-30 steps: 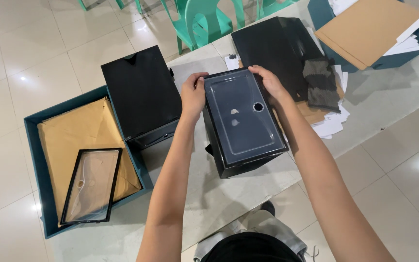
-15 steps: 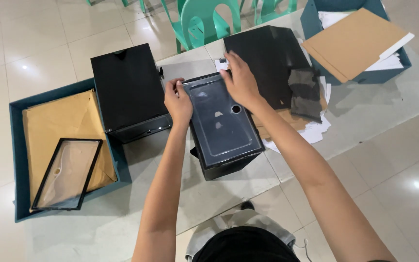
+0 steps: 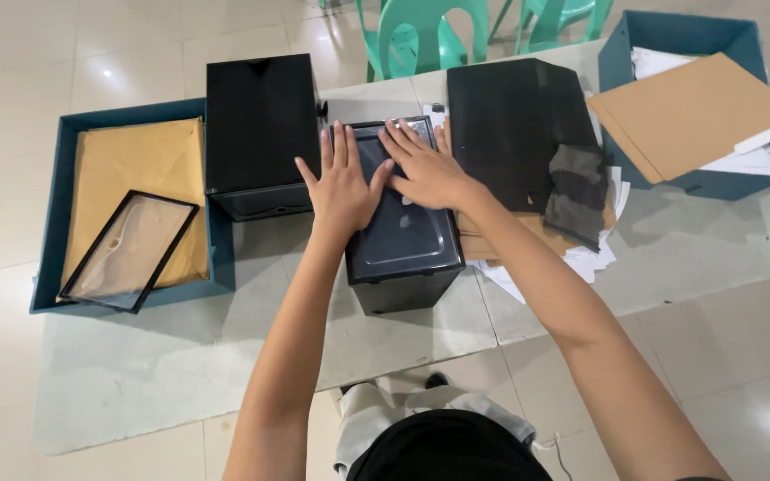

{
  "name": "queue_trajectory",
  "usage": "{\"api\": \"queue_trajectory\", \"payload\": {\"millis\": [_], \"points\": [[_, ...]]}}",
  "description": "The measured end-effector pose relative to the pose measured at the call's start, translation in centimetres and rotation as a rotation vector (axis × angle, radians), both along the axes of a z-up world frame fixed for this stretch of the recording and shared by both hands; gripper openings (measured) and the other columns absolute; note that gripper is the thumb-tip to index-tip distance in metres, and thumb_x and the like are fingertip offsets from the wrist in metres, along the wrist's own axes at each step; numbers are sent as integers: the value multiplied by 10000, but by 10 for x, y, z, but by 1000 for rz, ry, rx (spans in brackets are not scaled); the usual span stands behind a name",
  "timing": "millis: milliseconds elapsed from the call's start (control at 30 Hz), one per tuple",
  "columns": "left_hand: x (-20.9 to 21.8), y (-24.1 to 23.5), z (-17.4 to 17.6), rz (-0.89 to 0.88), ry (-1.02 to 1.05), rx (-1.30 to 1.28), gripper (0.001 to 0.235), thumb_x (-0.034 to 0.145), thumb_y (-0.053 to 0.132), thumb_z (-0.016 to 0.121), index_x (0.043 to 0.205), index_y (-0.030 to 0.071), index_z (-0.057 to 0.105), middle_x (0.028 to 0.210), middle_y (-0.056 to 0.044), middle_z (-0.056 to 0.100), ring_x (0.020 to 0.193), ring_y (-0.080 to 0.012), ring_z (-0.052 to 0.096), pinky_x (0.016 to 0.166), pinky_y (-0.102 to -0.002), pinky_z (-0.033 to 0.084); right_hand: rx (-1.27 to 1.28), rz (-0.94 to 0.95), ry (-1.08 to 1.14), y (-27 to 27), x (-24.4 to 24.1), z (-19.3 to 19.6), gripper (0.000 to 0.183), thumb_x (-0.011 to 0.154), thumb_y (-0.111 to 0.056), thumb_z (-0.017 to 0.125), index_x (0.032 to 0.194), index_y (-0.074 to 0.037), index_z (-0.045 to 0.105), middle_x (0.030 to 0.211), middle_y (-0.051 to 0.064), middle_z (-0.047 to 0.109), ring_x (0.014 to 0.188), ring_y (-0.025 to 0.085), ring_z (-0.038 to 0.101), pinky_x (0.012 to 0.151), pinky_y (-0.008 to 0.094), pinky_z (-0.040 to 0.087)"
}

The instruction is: The person assembles a black electronic device by folding a black plastic casing and securing it with clips. They then wipe a transparent plastic cover with a cloth and place it onto the assembled casing, pressing it into place.

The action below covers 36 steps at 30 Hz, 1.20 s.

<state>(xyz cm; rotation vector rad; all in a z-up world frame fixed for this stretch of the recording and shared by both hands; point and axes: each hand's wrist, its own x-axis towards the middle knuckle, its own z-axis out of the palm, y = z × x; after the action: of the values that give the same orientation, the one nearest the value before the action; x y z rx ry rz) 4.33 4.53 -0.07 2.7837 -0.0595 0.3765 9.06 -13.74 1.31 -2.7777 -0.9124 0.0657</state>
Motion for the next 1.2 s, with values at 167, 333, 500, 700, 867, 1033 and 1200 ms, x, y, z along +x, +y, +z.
{"api": "queue_trajectory", "payload": {"millis": [167, 333, 500, 700, 867, 1033, 1200], "points": [[7, -4, 4, 86, -44, 58, 874, 1006, 677, 428, 1601, 59, 266, 1691, -120, 224, 1556, -354, 168, 1138, -768, 163, 49, -160, -202, -1, -32, 29, 940, 971, -552, 561, 1634, -20, 159, 1713, 173, 104, 1591, 329, 88, 1199, 676, 83], [8, -5, -5, 183, 123, -188, 808, 1019, 534, 505, 1639, 132, 178, 1651, -210, 267, 1501, -447, 259, 1151, -671, 260, 108, -165, -29, -17, -9, -12, 873, 1003, -527, 567, 1580, 23, 210, 1693, 190, 108, 1573, 341, 75, 1177, 653, 155], [24, -1, -73, 105, -87, -915, 805, 991, 202, 557, 1625, 21, 94, 1529, -308, 474, 1394, -426, 522, 1163, -428, 412, 508, 195, 21, -40, 10, -31, 651, 1050, -424, 586, 1552, -28, 467, 1703, 179, 271, 1619, 332, 141, 1303, 582, 234], [-6, -41, -102, 342, -467, -934, 790, 1020, 94, 576, 1607, -70, 73, 1669, -366, 150, 1576, -471, 152, 1293, -473, 137, 31, -172, 8, -44, -66, 47, 883, 989, -647, 531, 1632, -89, 297, 1694, 248, 156, 1564, 494, 105, 1156, 746, 194], [-50, -36, -21, 426, -440, -969, 786, 1011, 164, 613, 1613, -1, 137, 1675, -326, 47, 1571, -473, 46, 1215, -619, 62, -174, -143, 98, -34, -115, 45, 1166, 762, -870, 586, 1621, -180, 207, 1665, 264, 47, 1517, 508, 40, 1096, 776, 113], [-23, 49, 0, 191, -577, -447, 592, 1068, 230, 616, 1598, 97, 388, 1748, -202, 202, 1653, -401, 161, 1307, -607, 167, 30, 122, -99, -54, -110, 34, 1113, 733, -853, 618, 1594, -188, 385, 1688, 161, 247, 1568, 355, 203, 1182, 700, 134], [-13, 62, 0, -364, -182, 225, 701, 1041, 499, 548, 1567, 70, 372, 1695, -138, 307, 1583, -326, 219, 1249, -598, 229, 273, 217, -73, -63, -105, 24, 1010, 746, -840, 650, 1489, -167, 529, 1606, 46, 472, 1582, 267, 360, 1321, 618, 173]]}}
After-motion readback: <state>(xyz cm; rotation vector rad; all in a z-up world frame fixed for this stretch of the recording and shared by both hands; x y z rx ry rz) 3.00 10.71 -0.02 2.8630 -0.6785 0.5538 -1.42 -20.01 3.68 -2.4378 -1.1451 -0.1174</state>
